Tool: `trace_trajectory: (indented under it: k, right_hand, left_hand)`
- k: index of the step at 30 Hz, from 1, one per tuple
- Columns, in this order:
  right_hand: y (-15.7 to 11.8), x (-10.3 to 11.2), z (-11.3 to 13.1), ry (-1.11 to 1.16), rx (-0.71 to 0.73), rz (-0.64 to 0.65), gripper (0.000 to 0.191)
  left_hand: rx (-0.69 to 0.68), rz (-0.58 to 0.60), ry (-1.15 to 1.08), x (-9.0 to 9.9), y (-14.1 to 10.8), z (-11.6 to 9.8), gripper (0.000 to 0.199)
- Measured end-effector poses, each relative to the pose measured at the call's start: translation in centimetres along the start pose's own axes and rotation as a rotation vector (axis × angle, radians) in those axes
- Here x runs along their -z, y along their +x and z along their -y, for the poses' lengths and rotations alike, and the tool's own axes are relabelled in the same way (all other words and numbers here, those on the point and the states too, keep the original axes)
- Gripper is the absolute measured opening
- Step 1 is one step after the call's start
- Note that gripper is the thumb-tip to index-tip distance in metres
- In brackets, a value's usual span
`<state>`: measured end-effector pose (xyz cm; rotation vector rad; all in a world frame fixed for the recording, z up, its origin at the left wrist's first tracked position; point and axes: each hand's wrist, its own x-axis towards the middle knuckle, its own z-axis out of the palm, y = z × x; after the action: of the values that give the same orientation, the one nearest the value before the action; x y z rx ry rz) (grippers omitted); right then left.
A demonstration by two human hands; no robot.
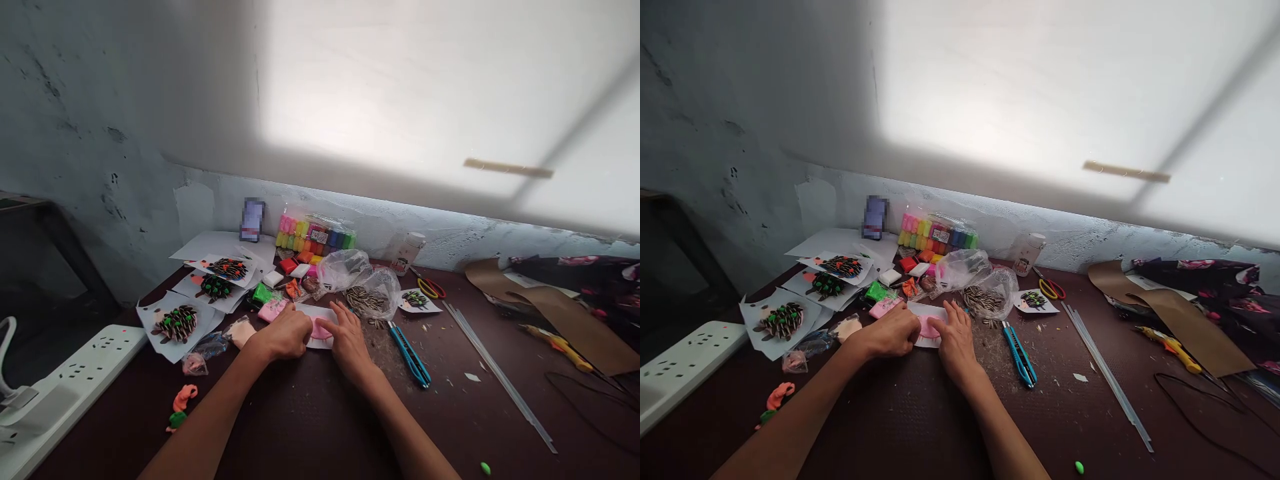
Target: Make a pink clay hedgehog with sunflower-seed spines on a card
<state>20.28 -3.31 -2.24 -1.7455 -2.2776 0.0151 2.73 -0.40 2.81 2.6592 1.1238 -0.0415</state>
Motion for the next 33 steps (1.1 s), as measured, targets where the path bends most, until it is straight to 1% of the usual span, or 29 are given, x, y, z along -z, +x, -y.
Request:
trace_trajectory:
  k: [5,10,13,14,15,16,17,18,20,22,26,30,33]
  right_hand:
    - [-0.2,0.0,-0.3,-0.003,0.009,-0.023,0.048]
    - [-0.3,-0.1,-0.5,-0.022,0.127,0.029,0.044]
    - [-0.3,-0.2,-0.6,-0.042,0.16,0.021,0.042]
    - [-0.3,-0.2,-0.6,-0.045,0.163,0.019,0.042]
    - [-0.3,-0.2,-0.6,-0.044,0.163,0.02,0.041]
    - [-0.3,-0.2,-0.5,-0.042,0.161,0.023,0.04]
    - [-0.3,-0.2,-0.5,-0.039,0.158,0.027,0.039]
    - [-0.3,-0.2,-0.5,-0.036,0.156,0.028,0.038]
    - [-0.3,-0.1,-0.4,-0.033,0.152,0.028,0.037]
    - [-0.3,-0.1,-0.4,-0.032,0.148,0.034,0.038]
    - [-0.3,0.0,-0.6,-0.009,0.13,0.046,0.04]
    - [-0.3,0.1,-0.7,0.014,0.078,-0.01,0.04]
    - [-0.2,0.3,-0.3,-0.023,0.084,0.004,0.045]
  left_hand:
    - [0.013,0.018,-0.009,-0.1,-0.1,0.1,0.021]
    - [0.015,-0.005,-0.023,-0.4,0.0,0.3,0.019]
    - [-0.004,-0.022,-0.082,-0.6,0.1,1.0,0.018]
    - [-0.019,-0.046,-0.125,-0.7,0.2,1.3,0.019]
    - [-0.003,-0.101,-0.162,-0.9,0.3,1.6,0.02]
    - [0.04,-0.182,-0.178,-1.0,0.4,1.9,0.023]
    - [0.067,-0.231,-0.187,-1.2,0.5,2.2,0.03]
    - [0.085,-0.241,-0.195,-1.4,0.5,2.4,0.04]
    - [0.094,-0.197,-0.215,-1.6,0.5,2.6,0.06]
    - [0.104,-0.145,-0.219,-1.6,0.5,2.6,0.071]
    - [0.144,-0.068,-0.218,-1.3,0.4,2.6,0.076]
    - [0.158,-0.041,-0.222,-1.3,0.5,2.8,0.078]
    - [0.143,-0.039,-0.211,-1.5,0.7,3.0,0.076]
